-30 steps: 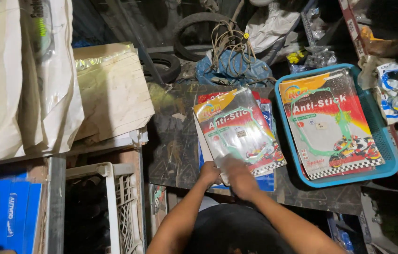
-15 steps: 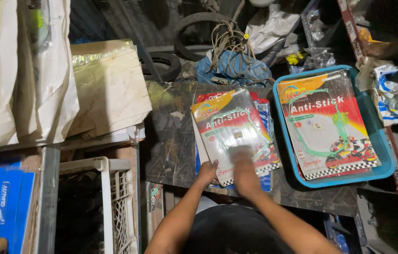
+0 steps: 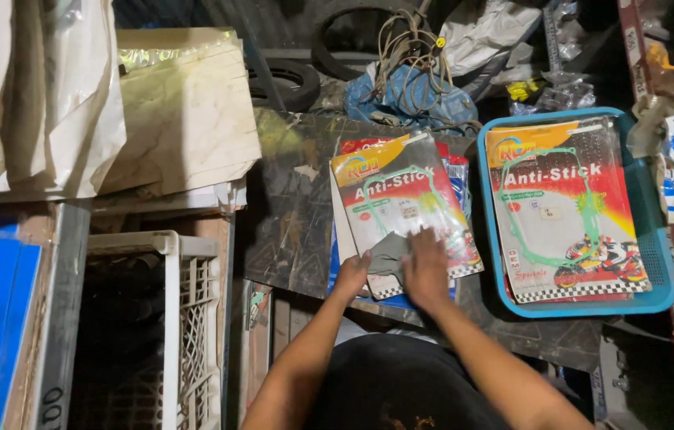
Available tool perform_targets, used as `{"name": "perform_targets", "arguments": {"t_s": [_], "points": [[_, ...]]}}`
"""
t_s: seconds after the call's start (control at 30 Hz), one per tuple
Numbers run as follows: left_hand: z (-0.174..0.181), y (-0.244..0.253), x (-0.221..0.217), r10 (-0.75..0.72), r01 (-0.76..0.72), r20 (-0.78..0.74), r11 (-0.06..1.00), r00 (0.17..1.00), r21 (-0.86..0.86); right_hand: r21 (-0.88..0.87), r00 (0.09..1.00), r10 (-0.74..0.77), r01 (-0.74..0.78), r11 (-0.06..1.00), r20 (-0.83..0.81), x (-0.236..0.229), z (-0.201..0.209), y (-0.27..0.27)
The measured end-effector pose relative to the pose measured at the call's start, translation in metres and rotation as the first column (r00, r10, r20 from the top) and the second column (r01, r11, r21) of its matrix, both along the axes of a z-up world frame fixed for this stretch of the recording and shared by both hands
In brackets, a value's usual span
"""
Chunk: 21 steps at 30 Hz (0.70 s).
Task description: The person cleans a stack of white paper sheets with a grey cloth, then places a green gasket onto the stack. They wrap the stack in a clear plastic bag labeled 'Anti-Stick' and place it into a blue plastic basket. The person repeats this process with another stack of paper and a second gasket.
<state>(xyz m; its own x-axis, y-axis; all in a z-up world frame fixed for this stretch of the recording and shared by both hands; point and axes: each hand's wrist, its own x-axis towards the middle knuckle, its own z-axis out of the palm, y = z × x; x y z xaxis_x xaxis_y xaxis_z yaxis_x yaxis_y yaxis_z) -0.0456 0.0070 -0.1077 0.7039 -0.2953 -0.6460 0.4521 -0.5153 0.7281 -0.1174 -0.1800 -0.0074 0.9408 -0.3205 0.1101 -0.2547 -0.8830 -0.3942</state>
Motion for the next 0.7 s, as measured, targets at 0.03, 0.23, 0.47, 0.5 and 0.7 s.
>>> {"name": "perform_targets", "arguments": {"t_s": [0.03,0.23,0.47,0.5,0.7], "points": [[0.017,0.000,0.001,0.053,-0.060,-0.092,0.996,0.994,-0.073,0.033,0.980,0.179,-0.177,0.984,-0.088,0.000,0.005,0.014],[0.059,-0.010,-0.001,0.073,-0.106,-0.236,0.986,0.969,-0.132,-0.041,0.863,0.443,-0.465,0.884,-0.242,0.008,-0.015,-0.014],[0.019,-0.012,-0.004,0.088,-0.098,-0.128,0.992,0.988,-0.077,-0.460,0.966,-0.096,-0.025,0.888,-0.240,0.020,-0.059,-0.044],[0.019,-0.014,-0.004,0.085,-0.096,-0.131,0.992,0.988,-0.080,-0.463,0.965,-0.099,-0.025,0.886,-0.242,0.020,-0.026,-0.024],[-0.009,-0.010,0.002,-0.012,0.013,-0.134,1.000,0.991,0.009,0.219,0.739,0.664,-0.633,0.742,-0.112,0.040,-0.001,-0.023]]}}
